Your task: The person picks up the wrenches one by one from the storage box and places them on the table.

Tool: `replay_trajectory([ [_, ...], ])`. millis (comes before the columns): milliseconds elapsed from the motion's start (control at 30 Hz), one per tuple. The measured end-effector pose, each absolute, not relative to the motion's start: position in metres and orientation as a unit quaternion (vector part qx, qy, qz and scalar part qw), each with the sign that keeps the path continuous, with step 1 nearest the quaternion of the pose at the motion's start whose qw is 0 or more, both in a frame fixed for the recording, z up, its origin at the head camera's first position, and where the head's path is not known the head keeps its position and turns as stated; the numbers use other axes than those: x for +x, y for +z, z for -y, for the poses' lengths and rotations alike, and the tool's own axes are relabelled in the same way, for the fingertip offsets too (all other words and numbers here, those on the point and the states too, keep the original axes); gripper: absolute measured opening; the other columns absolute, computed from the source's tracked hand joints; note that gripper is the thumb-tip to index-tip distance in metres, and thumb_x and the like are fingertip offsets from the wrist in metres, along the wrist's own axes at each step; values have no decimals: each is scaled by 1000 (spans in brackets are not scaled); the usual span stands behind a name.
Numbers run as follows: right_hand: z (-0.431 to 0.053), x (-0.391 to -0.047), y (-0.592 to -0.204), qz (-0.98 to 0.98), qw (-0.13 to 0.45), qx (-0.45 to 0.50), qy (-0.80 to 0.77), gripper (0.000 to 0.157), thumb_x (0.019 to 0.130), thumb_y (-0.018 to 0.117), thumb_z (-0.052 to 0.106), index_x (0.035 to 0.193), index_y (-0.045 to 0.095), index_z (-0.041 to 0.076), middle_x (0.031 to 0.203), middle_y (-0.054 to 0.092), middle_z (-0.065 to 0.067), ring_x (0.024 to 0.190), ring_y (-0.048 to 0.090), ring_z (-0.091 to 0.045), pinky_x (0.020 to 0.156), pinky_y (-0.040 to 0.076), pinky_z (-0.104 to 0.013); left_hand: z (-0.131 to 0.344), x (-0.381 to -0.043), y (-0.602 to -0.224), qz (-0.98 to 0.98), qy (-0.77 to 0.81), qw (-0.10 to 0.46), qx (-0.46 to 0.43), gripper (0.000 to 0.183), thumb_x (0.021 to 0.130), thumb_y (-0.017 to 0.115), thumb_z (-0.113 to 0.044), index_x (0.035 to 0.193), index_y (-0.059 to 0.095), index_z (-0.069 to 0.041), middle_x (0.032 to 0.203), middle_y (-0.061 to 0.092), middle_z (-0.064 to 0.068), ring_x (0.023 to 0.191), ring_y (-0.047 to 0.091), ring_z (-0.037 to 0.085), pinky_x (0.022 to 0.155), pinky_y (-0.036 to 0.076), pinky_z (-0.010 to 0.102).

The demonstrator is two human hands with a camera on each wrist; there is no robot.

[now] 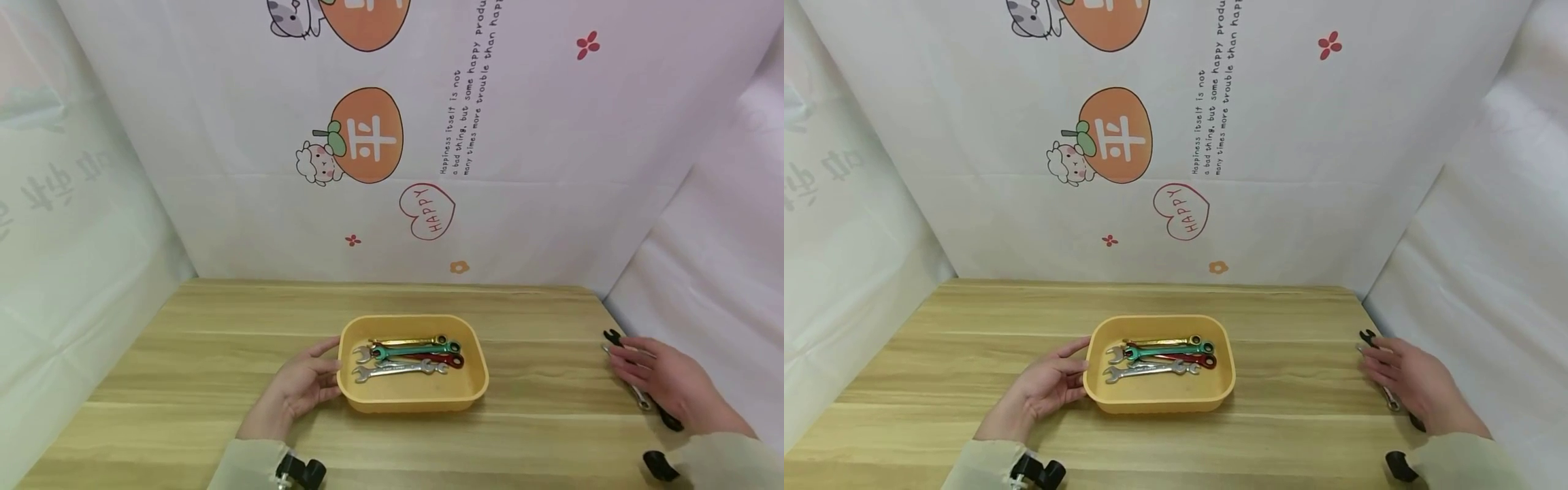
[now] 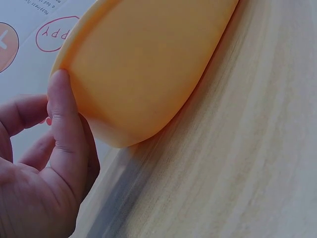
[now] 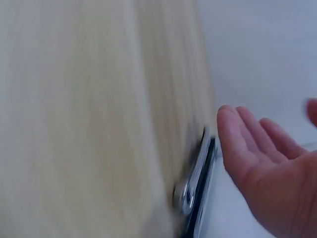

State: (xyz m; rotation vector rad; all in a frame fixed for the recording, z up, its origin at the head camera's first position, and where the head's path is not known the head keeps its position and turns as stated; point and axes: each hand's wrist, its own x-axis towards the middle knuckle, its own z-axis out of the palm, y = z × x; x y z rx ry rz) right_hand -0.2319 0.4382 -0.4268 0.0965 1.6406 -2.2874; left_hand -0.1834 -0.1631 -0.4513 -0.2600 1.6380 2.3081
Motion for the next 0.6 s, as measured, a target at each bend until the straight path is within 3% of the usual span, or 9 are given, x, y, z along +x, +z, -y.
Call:
replay_trajectory([
  [100,-427,-235,-423,-374,217,-47,-900,46,109,38,33,120,66,-2,121,63,-24,116,59,-41,110,35,-52,163,-184,-450,-570,803,150,-92,62,92,60,2,151,41,-9,99,59,20,78,61,21,67,58,33],
  [200,-407,-240,-417,-243,283,-124,-919,64,109,30,44,134,56,-9,136,50,-34,130,43,-50,117,11,-52,164,-185,-450,-571,802,151,-93,62,92,60,2,151,41,-9,99,59,19,77,60,21,67,58,33],
  [333,-373,-247,-411,-203,339,-206,-895,79,105,21,57,147,40,-7,149,32,-36,141,21,-51,115,-7,-50,164,-185,-450,-572,801,154,-88,63,92,61,0,151,42,-9,99,59,19,77,60,21,68,58,33],
  [467,-334,-252,-406,-267,343,-252,-865,84,102,14,62,152,33,-2,152,23,-35,142,8,-49,114,-3,-52,163,-184,-451,-572,801,155,-87,62,92,61,0,151,41,-9,99,59,18,77,60,20,67,58,33],
  [600,-290,-250,-398,-384,317,-269,-825,84,101,9,62,156,27,1,149,25,-37,140,18,-50,115,16,-55,164,-183,-451,-571,802,153,-86,62,93,60,1,151,41,-8,99,59,19,77,60,20,67,58,32],
])
